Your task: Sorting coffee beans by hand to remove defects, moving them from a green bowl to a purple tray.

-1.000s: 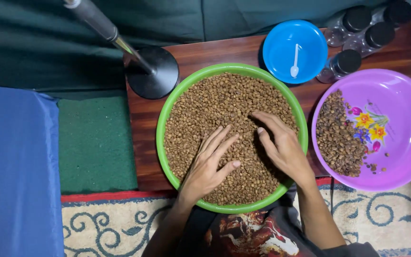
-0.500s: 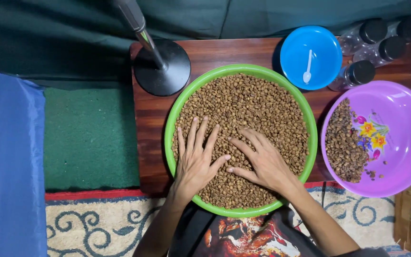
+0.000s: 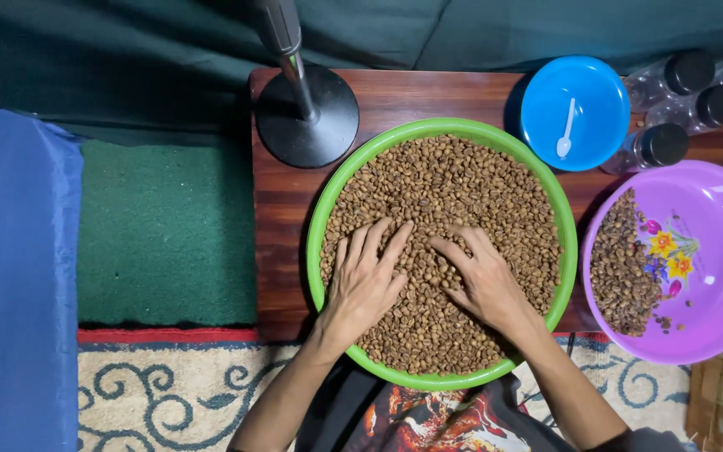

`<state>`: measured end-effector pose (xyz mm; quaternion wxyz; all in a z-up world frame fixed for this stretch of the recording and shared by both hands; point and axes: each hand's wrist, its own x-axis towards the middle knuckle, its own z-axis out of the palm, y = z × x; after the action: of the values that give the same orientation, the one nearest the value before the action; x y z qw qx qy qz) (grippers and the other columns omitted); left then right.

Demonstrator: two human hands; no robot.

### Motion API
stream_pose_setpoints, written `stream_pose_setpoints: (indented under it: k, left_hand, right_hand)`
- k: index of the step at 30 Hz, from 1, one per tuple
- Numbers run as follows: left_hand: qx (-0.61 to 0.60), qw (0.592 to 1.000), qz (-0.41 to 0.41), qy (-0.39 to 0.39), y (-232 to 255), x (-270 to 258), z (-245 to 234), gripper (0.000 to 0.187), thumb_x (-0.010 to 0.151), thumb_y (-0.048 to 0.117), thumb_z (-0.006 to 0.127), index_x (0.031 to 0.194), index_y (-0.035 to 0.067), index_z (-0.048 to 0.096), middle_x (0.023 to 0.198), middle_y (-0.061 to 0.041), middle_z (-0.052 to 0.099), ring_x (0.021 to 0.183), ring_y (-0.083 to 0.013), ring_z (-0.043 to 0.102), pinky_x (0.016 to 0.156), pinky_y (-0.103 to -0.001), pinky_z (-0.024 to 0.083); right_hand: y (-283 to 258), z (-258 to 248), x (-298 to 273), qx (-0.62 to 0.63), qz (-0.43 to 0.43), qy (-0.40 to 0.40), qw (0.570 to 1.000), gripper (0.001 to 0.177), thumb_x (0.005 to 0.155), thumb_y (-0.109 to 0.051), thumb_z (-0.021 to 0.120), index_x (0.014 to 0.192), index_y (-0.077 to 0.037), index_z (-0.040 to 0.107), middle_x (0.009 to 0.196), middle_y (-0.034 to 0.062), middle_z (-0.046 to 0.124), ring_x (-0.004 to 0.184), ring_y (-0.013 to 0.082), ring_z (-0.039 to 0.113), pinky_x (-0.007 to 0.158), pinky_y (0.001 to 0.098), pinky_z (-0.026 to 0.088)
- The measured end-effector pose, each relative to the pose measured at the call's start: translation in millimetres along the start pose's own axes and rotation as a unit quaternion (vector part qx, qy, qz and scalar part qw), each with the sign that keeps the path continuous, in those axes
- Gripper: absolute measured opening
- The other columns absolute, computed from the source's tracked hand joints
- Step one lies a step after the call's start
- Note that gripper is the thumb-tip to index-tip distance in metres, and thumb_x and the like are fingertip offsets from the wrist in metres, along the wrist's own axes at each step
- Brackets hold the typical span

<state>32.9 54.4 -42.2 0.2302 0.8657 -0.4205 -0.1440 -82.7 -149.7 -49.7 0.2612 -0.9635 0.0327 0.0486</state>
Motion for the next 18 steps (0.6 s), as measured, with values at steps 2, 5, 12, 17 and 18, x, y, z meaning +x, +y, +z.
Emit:
stream_pose_setpoints:
  k: [2,5,12,17,18]
  left_hand:
    - [-0.017,1.000,0.006,0.011,-0.3,-0.5,-7.3,0.068,0.088,0.016,0.069,0.152,0.023,0.047,0.142,-0.013,0.049,0.131,-0.0274,0.046,0.095,-0.045,0.041]
    - [-0.064,0.997,0.030,0.037,-1.8,-1.8,-9.6,0.058,0.089,0.013,0.065,0.145,0.021,0.055,0.143,-0.012,0.050,0.137,-0.0290,0.042,0.103,-0.048,0.037]
    - [-0.151,0.979,0.080,0.112,-7.0,-1.9,-10.1,0.051,0.086,0.001,0.060,0.133,0.019,0.064,0.145,-0.011,0.052,0.144,-0.0312,0.041,0.116,-0.053,0.035]
    - [-0.204,0.960,0.091,0.167,-9.0,-2.2,-9.0,0.047,0.086,-0.001,0.059,0.128,0.018,0.066,0.138,-0.009,0.057,0.138,-0.0293,0.049,0.114,-0.049,0.041]
    - [-0.203,0.959,0.092,0.178,-9.7,-2.0,-8.9,0.045,0.087,-0.001,0.059,0.127,0.018,0.067,0.137,-0.008,0.059,0.136,-0.0287,0.051,0.113,-0.048,0.043]
  right_hand:
    - [-16.3,-27.4,5.5,-0.006,0.016,-0.032,0.999,0.091,0.060,-0.004,0.090,0.143,-0.022,0.057,0.134,0.0168,0.056,0.124,0.0381,0.057,0.103,0.0578,0.053]
    - [-36.8,-70.2,12.2,-0.012,0.000,-0.104,0.994,0.065,0.077,-0.011,0.078,0.140,-0.013,0.058,0.134,0.0250,0.058,0.123,0.0435,0.060,0.104,0.0643,0.050]
    - [-32.0,-79.4,31.7,0.022,0.003,-0.028,0.999,0.035,0.099,-0.036,0.057,0.119,-0.011,0.072,0.107,0.0152,0.071,0.101,0.0330,0.067,0.086,0.0515,0.054]
    - [-33.1,-65.5,60.4,-0.012,-0.004,0.075,0.997,0.033,0.099,-0.041,0.067,0.120,-0.017,0.074,0.098,0.0068,0.069,0.093,0.0272,0.066,0.076,0.0406,0.053]
    - [-35.4,-64.1,65.0,-0.029,0.003,0.061,0.998,0.036,0.101,-0.044,0.063,0.121,-0.016,0.074,0.096,0.0078,0.068,0.091,0.0259,0.064,0.078,0.0398,0.052]
